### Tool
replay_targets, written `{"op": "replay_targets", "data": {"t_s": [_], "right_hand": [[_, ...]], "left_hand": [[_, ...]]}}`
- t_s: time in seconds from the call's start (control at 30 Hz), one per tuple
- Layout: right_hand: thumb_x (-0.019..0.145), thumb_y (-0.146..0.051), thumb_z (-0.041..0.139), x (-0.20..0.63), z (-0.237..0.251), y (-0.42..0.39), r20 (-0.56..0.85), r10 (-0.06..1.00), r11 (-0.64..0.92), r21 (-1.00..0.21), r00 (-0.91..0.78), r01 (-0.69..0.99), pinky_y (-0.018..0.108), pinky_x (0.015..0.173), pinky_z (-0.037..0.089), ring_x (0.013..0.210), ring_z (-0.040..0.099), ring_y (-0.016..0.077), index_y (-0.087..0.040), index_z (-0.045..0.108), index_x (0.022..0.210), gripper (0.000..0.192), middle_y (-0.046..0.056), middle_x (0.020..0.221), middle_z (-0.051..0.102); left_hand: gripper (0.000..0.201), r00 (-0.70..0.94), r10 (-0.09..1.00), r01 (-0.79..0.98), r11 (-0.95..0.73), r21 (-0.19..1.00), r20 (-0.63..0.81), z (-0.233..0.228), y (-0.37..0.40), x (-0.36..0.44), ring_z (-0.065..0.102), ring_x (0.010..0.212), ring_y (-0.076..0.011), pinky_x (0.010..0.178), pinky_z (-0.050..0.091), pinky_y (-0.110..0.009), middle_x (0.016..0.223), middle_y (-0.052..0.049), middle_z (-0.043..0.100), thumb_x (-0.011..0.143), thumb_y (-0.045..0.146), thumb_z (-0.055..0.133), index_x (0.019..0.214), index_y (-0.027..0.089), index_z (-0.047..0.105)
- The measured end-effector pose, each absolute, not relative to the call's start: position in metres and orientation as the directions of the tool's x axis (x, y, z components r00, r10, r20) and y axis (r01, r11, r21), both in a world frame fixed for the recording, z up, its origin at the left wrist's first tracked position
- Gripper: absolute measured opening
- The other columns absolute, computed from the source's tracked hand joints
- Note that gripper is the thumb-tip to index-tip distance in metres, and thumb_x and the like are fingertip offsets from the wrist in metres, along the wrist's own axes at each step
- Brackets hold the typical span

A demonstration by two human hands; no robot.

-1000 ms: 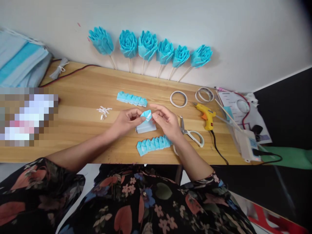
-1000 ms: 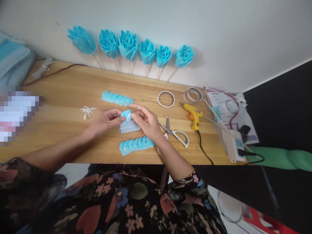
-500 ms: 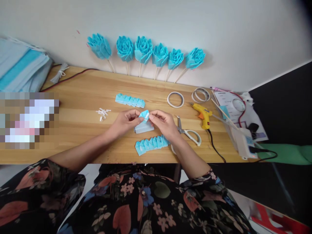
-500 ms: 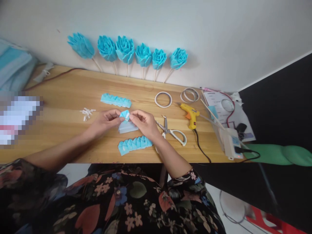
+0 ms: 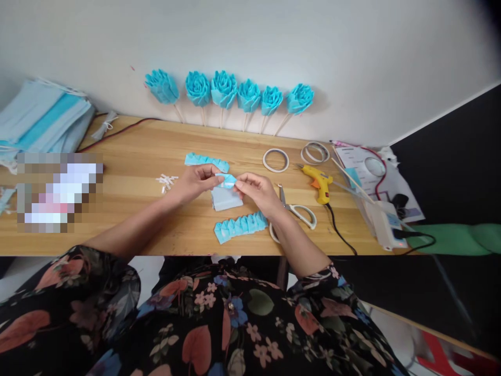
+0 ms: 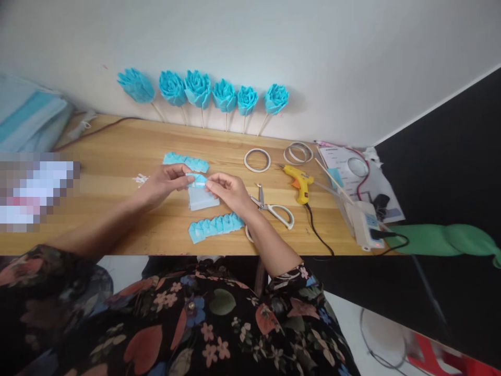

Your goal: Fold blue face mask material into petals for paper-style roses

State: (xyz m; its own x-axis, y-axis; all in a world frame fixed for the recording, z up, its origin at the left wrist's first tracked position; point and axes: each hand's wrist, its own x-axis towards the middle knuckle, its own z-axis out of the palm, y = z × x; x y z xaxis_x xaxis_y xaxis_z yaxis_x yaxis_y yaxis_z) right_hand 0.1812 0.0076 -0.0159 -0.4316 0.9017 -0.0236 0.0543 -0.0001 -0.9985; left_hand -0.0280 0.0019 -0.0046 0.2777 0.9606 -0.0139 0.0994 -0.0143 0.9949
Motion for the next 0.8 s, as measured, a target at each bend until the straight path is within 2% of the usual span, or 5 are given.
{"op": "replay_targets", "data": {"t_s": [0.2, 0.33, 0.4, 0.53, 0.8], "right_hand": [[0.08, -0.05, 0.072, 0.182, -0.017, 0.011, 0.015, 0.909, 0.038, -0.998, -0.417, 0.046, 0.025, 0.061, 0.045, 0.06, 0.053, 0.0086, -0.019, 0.064, 0.076, 0.032, -0.001, 0.072, 0.066], [0.082, -0.05, 0.068, 0.181, -0.019, 0.012, 0.06, 0.952, 0.076, -0.996, -0.299, 0.045, 0.026, 0.062, 0.045, 0.06, 0.053, 0.0095, -0.019, 0.063, 0.079, 0.031, -0.002, 0.07, 0.063], [0.083, -0.051, 0.066, 0.18, -0.02, 0.012, 0.084, 0.971, 0.103, -0.992, -0.224, 0.072, 0.026, 0.063, 0.045, 0.061, 0.054, 0.0102, -0.019, 0.063, 0.08, 0.032, -0.002, 0.068, 0.061], [0.084, -0.047, 0.065, 0.18, -0.017, 0.009, 0.149, 0.972, 0.168, -0.981, -0.181, 0.099, 0.027, 0.065, 0.045, 0.064, 0.053, 0.0107, -0.019, 0.063, 0.079, 0.029, -0.002, 0.069, 0.061], [0.085, -0.038, 0.065, 0.179, -0.016, 0.006, 0.204, 0.959, 0.236, -0.959, -0.196, 0.159, 0.025, 0.061, 0.041, 0.062, 0.052, 0.0097, -0.019, 0.067, 0.081, 0.019, -0.002, 0.071, 0.063]], "left_hand": [[0.031, 0.238, 0.971, 0.165, -0.073, 0.984, 0.032, 0.008, 0.015, -0.022, 0.05, 0.061, -0.0112, 0.06, 0.039, -0.025, 0.065, 0.001, 0.06, 0.073, 0.043, 0.077, 0.074, 0.016, 0.062], [0.016, 0.057, 0.96, 0.376, -0.276, 0.885, 0.275, 0.015, 0.011, -0.012, 0.045, 0.058, -0.0112, 0.058, 0.035, -0.026, 0.061, 0.004, 0.054, 0.082, 0.032, 0.071, 0.087, 0.019, 0.065], [0.01, 0.089, 0.927, 0.468, -0.362, 0.806, 0.364, 0.016, 0.002, -0.006, 0.045, 0.059, -0.0116, 0.061, 0.036, -0.027, 0.062, 0.003, 0.054, 0.085, 0.029, 0.067, 0.085, 0.019, 0.067], [0.014, 0.236, 0.888, 0.537, -0.457, 0.709, 0.394, 0.008, -0.011, 0.002, 0.049, 0.062, -0.0125, 0.065, 0.037, -0.028, 0.065, 0.001, 0.058, 0.089, 0.028, 0.063, 0.083, 0.019, 0.071], [0.01, 0.108, 0.912, 0.488, -0.396, 0.778, 0.397, -0.014, -0.004, 0.001, 0.046, 0.054, -0.0093, 0.055, 0.035, -0.023, 0.059, 0.005, 0.053, 0.087, 0.028, 0.065, 0.09, 0.019, 0.069]]}}
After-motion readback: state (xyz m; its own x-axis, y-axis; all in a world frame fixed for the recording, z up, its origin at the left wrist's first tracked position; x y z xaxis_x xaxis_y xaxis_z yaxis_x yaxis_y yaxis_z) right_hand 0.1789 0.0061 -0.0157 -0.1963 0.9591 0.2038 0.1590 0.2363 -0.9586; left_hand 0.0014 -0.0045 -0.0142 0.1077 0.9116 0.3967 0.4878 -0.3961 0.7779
